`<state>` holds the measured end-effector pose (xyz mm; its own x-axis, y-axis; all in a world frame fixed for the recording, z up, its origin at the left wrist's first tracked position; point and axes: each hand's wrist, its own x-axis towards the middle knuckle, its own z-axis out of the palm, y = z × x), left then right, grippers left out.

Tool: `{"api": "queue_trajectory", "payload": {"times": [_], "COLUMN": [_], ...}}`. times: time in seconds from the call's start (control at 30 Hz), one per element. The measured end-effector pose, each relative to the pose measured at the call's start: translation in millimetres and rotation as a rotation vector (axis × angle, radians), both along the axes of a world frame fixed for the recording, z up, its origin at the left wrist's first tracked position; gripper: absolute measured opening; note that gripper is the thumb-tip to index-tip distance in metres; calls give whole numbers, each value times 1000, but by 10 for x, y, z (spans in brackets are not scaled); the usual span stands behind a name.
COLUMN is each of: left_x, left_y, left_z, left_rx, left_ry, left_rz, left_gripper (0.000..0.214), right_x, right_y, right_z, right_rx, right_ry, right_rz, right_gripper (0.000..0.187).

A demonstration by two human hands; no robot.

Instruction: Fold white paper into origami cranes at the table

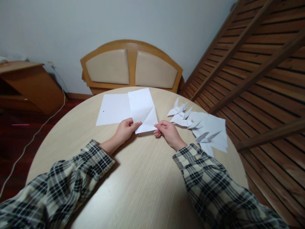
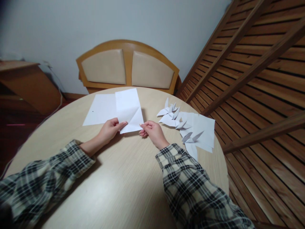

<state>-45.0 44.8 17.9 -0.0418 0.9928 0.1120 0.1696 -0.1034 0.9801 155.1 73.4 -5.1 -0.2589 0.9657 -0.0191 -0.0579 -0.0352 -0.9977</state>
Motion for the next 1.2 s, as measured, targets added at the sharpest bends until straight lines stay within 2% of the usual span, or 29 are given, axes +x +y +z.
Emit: {"api": "queue_trajectory", "payload": {"times": [0.13, 0.3, 0.4, 0.53, 0.73, 0.87, 1.1, 1.2], "left_x": [-2, -21, -33, -35, -44, -43, -38, -43], "left_y": [-5, 7, 13, 6, 26, 40, -6, -8], "left_z": [-7, -69, -95, -80, -99, -127, -74, -85], "left_rx": [-13, -66, -95, -98, -54, -91, -129, -113], "left_ry": [-36, -46, -41, -31, -89, -146, -99, -81], "left_rz": [-53, -229, -277, -257, -142, -171, -259, -249], "left_gripper": [23, 24, 29, 31, 36, 39, 37, 34], "right_x": [2, 6, 3, -4, 16, 35, 39, 44], "right_y": [-18, -20, -17, -24, -42, -43, 9, -5], "right_z": [11, -12, -32, -28, 13, -1, -64, -41], "right_rx": [6, 106, 29, 17, 177, 208, 168, 183], "right_ry": [8, -48, -69, -34, -127, -162, -96, -127], "right_rz": [49, 56, 25, 38, 91, 97, 83, 97], "right_gripper": [36, 37, 39, 38, 37, 42, 45, 46]}}
